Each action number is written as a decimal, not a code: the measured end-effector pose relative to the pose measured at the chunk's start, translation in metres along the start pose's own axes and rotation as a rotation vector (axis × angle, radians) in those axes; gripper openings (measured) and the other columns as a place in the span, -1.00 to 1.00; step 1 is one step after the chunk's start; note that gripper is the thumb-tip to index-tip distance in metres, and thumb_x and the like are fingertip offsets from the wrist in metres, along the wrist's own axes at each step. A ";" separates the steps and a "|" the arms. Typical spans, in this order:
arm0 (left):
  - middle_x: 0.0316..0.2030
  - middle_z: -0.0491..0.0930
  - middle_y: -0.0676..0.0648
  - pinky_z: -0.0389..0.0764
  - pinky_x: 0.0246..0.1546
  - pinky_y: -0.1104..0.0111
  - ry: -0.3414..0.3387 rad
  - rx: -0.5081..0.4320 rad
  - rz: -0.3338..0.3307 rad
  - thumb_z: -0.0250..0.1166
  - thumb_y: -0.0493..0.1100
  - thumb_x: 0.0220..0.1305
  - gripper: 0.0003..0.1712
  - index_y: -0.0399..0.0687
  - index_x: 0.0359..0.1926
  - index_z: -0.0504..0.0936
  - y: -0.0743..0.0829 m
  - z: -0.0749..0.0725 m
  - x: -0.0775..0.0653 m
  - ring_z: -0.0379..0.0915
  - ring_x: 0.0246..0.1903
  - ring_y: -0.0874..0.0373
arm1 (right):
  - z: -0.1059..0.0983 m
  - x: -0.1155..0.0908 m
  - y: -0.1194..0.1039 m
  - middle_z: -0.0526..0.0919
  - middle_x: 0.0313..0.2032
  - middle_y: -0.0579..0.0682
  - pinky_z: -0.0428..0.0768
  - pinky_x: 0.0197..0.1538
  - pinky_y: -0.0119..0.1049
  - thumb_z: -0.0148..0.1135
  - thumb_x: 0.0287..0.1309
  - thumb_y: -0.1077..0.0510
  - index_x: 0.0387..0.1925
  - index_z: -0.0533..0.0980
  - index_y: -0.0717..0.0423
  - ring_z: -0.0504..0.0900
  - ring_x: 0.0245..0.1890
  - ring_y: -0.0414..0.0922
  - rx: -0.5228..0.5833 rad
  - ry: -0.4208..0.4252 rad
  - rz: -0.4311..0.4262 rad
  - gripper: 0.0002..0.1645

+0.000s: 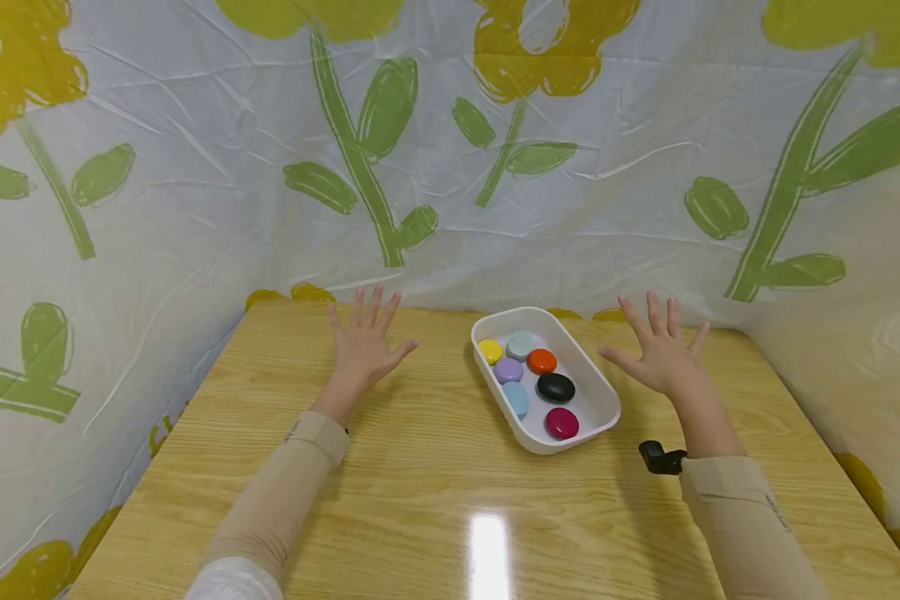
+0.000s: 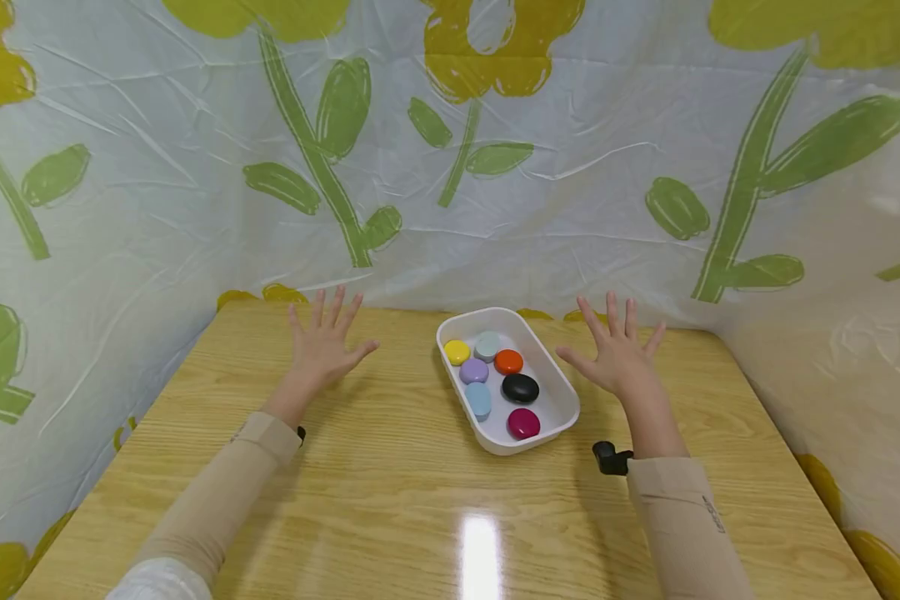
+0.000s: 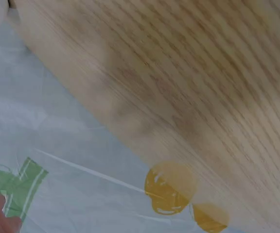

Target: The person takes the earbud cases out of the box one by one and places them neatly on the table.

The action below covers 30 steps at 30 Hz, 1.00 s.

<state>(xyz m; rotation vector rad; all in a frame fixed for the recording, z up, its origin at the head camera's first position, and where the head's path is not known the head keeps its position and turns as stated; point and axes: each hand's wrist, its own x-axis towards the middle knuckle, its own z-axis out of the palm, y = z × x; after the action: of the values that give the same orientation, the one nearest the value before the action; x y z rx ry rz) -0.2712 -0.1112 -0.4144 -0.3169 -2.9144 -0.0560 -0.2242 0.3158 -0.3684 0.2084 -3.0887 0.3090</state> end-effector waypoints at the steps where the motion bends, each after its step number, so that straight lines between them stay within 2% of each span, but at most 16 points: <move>1: 0.42 -0.43 0.01 -0.50 0.19 -0.22 0.000 0.002 -0.004 -0.22 0.51 0.11 -0.03 0.27 0.43 -0.26 0.001 0.000 0.000 -0.70 0.36 0.00 | 0.000 0.000 0.000 -0.65 0.34 0.10 -0.81 -0.05 0.30 -0.15 0.08 -0.46 0.40 -0.41 -0.25 -0.78 0.25 0.10 0.004 0.000 -0.001 0.05; 6: 0.42 -0.45 -0.02 -0.47 0.20 -0.21 0.020 0.020 -0.069 -0.26 0.50 0.14 -0.03 0.22 0.43 -0.32 0.015 0.003 0.000 -0.68 0.36 -0.04 | 0.002 -0.001 -0.001 -0.64 0.35 0.12 -0.78 -0.02 0.31 -0.15 0.10 -0.44 0.41 -0.40 -0.23 -0.76 0.26 0.10 0.017 0.001 -0.009 0.04; 11: 0.42 -0.44 -0.07 -0.43 0.21 -0.21 0.041 0.004 -0.130 -0.27 0.50 0.13 -0.01 0.17 0.43 -0.33 0.041 0.008 -0.003 -0.64 0.36 -0.09 | 0.011 0.002 0.002 -0.62 0.35 0.14 -0.74 0.01 0.33 -0.17 0.14 -0.41 0.42 -0.37 -0.19 -0.72 0.28 0.14 0.020 -0.011 -0.025 0.01; 15: 0.41 -0.46 -0.12 -0.37 0.23 -0.20 0.021 0.009 -0.132 -0.30 0.51 0.12 -0.01 0.13 0.44 -0.26 0.066 0.015 -0.009 -0.62 0.36 -0.13 | 0.020 0.006 0.002 -0.58 0.37 0.15 -0.67 0.04 0.37 -0.16 0.15 -0.39 0.42 -0.35 -0.18 -0.68 0.30 0.16 0.033 -0.029 -0.045 -0.01; 20: 0.40 -0.46 -0.15 -0.31 0.23 -0.20 -0.027 0.002 -0.110 -0.33 0.52 0.12 0.02 0.08 0.44 -0.28 0.094 0.022 -0.018 -0.60 0.36 -0.15 | 0.032 0.011 0.004 -0.48 0.39 0.17 -0.62 0.07 0.38 -0.08 0.12 -0.38 0.42 -0.31 -0.22 -0.60 0.33 0.17 0.041 -0.053 -0.074 0.01; 27: 0.40 -0.46 -0.19 -0.36 0.24 -0.18 -0.118 -0.052 -0.105 -0.30 0.50 0.14 0.04 -0.02 0.43 -0.31 0.122 0.028 -0.026 -0.67 0.35 -0.15 | 0.047 0.016 0.007 -0.36 0.40 0.20 -0.54 0.14 0.36 -0.04 0.11 -0.37 0.43 -0.24 -0.20 -0.47 0.35 0.22 0.013 -0.077 -0.128 0.00; 30: 0.40 -0.43 -0.19 -0.37 0.24 -0.18 -0.126 -0.086 -0.096 -0.30 0.51 0.13 0.06 -0.06 0.43 -0.26 0.132 0.031 -0.029 -0.64 0.35 -0.14 | 0.049 0.017 0.007 -0.36 0.40 0.22 -0.56 0.14 0.35 -0.03 0.12 -0.34 0.43 -0.24 -0.18 -0.48 0.35 0.23 0.014 -0.106 -0.138 -0.01</move>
<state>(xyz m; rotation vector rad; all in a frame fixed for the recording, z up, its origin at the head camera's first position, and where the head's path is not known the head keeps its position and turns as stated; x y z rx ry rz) -0.2210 0.0129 -0.4487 -0.2012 -3.0571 -0.1830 -0.2427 0.3102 -0.4167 0.4502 -3.1549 0.3252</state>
